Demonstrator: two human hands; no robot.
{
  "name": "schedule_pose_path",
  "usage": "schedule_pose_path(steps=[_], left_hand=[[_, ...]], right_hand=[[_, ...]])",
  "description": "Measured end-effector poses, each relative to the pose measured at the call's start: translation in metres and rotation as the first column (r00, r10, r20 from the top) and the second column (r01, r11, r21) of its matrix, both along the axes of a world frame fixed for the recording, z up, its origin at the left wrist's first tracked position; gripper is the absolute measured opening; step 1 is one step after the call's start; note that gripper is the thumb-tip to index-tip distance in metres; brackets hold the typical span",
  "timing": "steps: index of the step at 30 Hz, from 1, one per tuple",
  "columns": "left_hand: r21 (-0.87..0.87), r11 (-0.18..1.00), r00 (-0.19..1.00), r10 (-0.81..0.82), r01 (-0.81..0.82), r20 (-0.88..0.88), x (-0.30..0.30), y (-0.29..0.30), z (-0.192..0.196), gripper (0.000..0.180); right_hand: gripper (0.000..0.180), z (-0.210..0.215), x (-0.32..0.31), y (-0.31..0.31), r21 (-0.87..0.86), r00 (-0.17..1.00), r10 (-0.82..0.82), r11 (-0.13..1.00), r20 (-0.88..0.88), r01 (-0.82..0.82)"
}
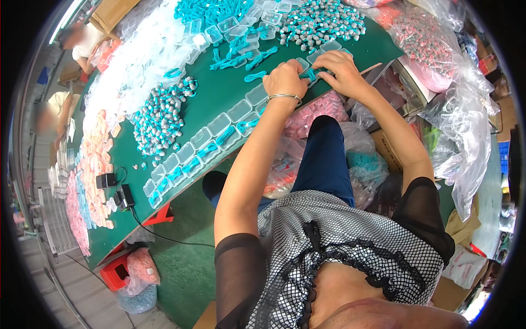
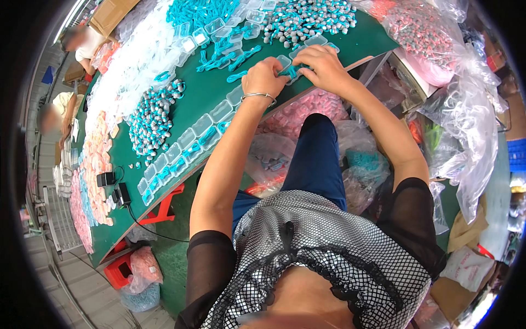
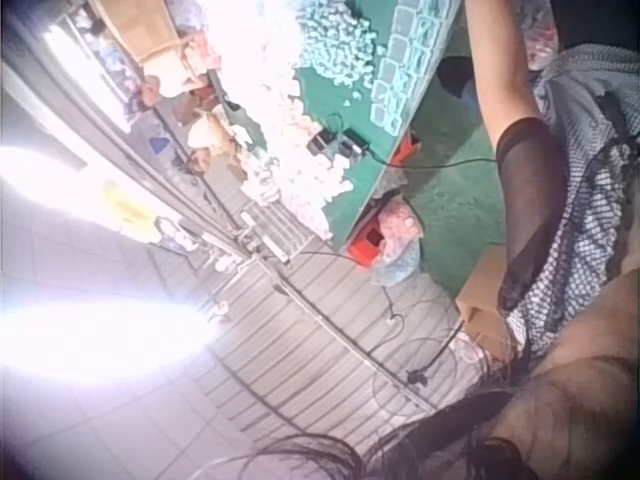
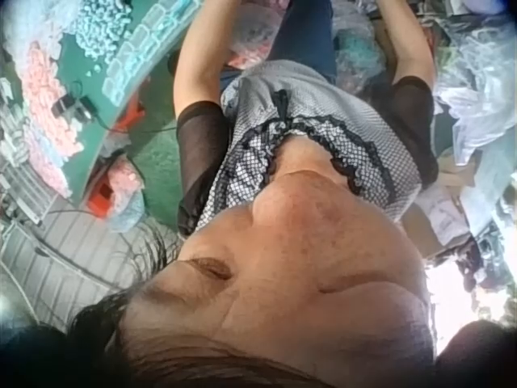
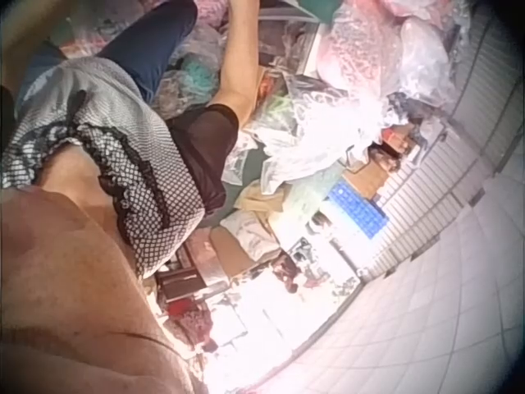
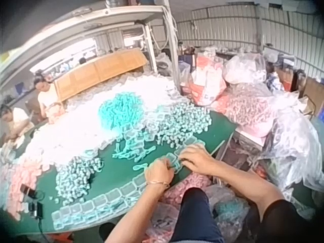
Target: Sorting and organizing small teal plastic components into segmented containers.
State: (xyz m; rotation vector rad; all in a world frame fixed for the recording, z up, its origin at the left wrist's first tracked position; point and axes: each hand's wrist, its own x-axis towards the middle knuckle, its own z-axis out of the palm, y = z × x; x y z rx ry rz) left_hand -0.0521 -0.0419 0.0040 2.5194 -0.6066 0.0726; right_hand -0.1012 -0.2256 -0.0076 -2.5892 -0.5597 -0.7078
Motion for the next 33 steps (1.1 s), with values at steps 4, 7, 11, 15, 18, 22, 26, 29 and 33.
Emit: schedule_pose_path(steps=[4, 7, 11, 15, 18, 22, 26, 29, 33], left_hand=[[-0.061, 0.998, 0.998, -0.008, 0.012, 0.057, -0.003, 0.003, -0.003, 0.023], [-0.032, 0.998, 0.988, -0.045, 0.051, 0.148, -0.008, 0.005, -0.003, 0.021], [0.063, 0.995, 0.97, -0.085, 0.072, 0.227, -0.012, 0.005, 0.001, 0.018], [0.023, 0.997, 0.974, -0.078, 0.074, 0.212, -0.013, 0.01, 0.003, 0.018], [-0.055, 0.996, 0.97, -0.062, 0.076, 0.235, -0.01, 0.019, 0.007, 0.018], [-0.135, 0.982, 0.972, -0.101, 0.131, 0.211, -0.009, 0.051, 0.024, 0.018], [-0.147, 0.986, 0.99, -0.058, 0.077, 0.129, -0.011, 0.093, 0.031, 0.017], [-0.144, 0.989, 0.975, 0.008, 0.025, 0.224, -0.005, 0.13, 0.029, 0.013], [0.056, 0.96, 0.902, 0.238, -0.276, 0.359, 0.027, 0.2, 0.015, 0.014]], right_hand=[[0.015, 0.002, -0.002, -0.002, 0.035, 0.999, 0.018, 0.999, 0.028, -0.019], [0.014, 0.004, -0.004, 0.0, -0.014, 0.996, 0.044, 0.999, 0.075, -0.043], [0.013, 0.003, -0.003, 0.006, -0.078, 0.996, 0.039, 0.996, 0.077, -0.033], [0.013, 0.011, 0.001, 0.009, -0.07, 0.985, 0.031, 0.997, 0.169, -0.019], [0.014, 0.009, 0.03, -0.011, 0.057, 0.979, -0.078, 0.996, 0.188, 0.068], [0.014, 0.01, 0.065, -0.007, -0.087, 0.986, -0.164, 0.983, 0.011, 0.164], [0.013, 0.003, 0.083, 0.003, -0.258, 0.96, -0.277, 0.925, 0.043, 0.278], [0.013, 0.008, 0.084, -0.004, -0.292, 0.961, -0.275, 0.92, 0.0, 0.263], [0.011, 0.012, 0.077, 0.006, 0.014, 0.97, -0.199, 0.979, -0.139, 0.202]])
